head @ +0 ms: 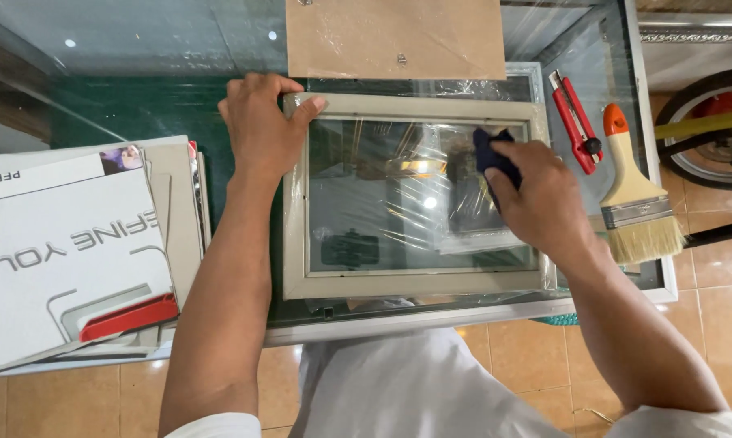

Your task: The person cleans a glass picture frame using a cloth.

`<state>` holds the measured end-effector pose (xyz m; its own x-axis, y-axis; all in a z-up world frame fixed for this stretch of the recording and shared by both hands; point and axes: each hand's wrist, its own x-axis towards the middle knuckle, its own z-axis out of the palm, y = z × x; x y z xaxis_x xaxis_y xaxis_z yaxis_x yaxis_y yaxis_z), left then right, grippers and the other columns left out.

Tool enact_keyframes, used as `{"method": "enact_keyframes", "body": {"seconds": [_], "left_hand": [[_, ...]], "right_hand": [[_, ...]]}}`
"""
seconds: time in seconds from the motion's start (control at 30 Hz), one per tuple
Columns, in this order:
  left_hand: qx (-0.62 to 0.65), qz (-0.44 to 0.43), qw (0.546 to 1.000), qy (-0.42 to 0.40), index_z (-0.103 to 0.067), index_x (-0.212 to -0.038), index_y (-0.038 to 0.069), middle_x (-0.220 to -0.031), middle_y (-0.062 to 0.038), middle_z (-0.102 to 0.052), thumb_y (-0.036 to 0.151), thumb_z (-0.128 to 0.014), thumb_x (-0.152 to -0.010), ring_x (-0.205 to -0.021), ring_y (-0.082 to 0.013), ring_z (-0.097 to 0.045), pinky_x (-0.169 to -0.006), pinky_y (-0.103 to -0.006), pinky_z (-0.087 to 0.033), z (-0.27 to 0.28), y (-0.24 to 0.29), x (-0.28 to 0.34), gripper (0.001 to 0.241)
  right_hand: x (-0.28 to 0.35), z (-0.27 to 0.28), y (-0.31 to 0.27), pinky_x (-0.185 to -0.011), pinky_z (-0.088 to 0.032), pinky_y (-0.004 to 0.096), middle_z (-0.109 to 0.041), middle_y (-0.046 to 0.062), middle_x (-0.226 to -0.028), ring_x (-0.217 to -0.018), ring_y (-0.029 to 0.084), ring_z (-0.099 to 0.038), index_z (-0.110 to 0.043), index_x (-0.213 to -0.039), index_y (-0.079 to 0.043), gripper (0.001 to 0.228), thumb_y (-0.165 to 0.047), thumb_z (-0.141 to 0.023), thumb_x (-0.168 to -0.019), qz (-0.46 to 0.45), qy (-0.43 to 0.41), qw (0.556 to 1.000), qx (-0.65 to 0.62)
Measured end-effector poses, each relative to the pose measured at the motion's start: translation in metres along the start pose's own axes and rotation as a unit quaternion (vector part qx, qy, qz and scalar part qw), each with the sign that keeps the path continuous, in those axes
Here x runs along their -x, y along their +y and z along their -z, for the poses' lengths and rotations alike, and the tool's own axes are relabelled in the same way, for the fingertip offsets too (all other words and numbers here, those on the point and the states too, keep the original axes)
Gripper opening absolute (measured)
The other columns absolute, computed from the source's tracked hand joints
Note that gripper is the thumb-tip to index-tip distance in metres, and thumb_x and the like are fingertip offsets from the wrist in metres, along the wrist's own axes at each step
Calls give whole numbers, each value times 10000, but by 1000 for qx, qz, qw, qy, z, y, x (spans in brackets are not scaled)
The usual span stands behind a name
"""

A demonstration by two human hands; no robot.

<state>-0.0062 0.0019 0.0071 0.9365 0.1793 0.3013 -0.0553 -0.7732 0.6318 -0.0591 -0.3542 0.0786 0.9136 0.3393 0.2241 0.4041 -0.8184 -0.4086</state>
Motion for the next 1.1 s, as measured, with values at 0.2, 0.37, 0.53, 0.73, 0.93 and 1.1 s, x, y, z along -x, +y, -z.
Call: {"method": "enact_keyframes", "body": {"seconds": [0.2, 0.37, 0.53, 0.73, 0.93, 1.1], "left_hand": [[11, 3, 1000, 9, -747, -1020, 90, -1095, -80, -634, 377, -862, -898, -1115, -313, -516, -1008, -473, -372, -5, -10, -2, 333], [8, 27, 1000, 4, -747, -1029, 97, -1083, -72, -635, 381, -853, -888, -1114, -304, -518, -1016, -458, -374, 0, -1, -3, 334], [5, 41, 999, 1, -752, -1035, 113, -1080, -62, -645, 392, -852, -876, -1121, -292, -521, -1028, -449, -368, 0, 6, -5, 336], [-4, 32, 999, 24, -751, -1022, 111, -1086, -73, -649, 390, -859, -867, -1120, -296, -521, -1021, -455, -356, 0, 3, -5, 337], [3, 25, 999, 28, -756, -1022, 115, -1088, -82, -658, 385, -871, -859, -1104, -309, -532, -1006, -471, -362, -5, 1, -3, 336], [4, -11, 999, 43, -762, -1030, 108, -1086, -92, -663, 359, -882, -880, -1096, -324, -540, -989, -487, -366, -3, -2, -2, 315]], "right_hand": [[-2, 43, -20, -750, -501, 262, -701, 102, -1005, -852, 112, -616, -647, -1312, -8, 317, -86, -715, -1012, -133, 61, 983, -112], [25, 62, -16, -785, -511, 257, -705, 88, -991, -860, 113, -624, -672, -1261, -3, 212, -110, -711, -1082, -153, 80, 978, -120], [12, 51, -29, -793, -543, 474, -713, 215, -1117, -963, 414, -697, -684, -1238, -29, 336, -164, -769, -941, -106, 9, 985, 135], [-7, -57, -45, -931, -495, 574, -538, 279, -1270, -1148, 548, -565, -575, -1290, 8, 456, -175, -715, -896, -37, -21, 992, 116], [-30, -109, -133, -877, -507, 558, -506, 309, -1184, -1071, 495, -566, -495, -1264, 47, 442, -146, -688, -917, 49, -93, 994, 7], [-34, -116, -142, -899, -525, 544, -526, 238, -1142, -1060, 455, -579, -542, -1199, -17, 414, -133, -723, -845, 96, -47, 992, -69]]}}
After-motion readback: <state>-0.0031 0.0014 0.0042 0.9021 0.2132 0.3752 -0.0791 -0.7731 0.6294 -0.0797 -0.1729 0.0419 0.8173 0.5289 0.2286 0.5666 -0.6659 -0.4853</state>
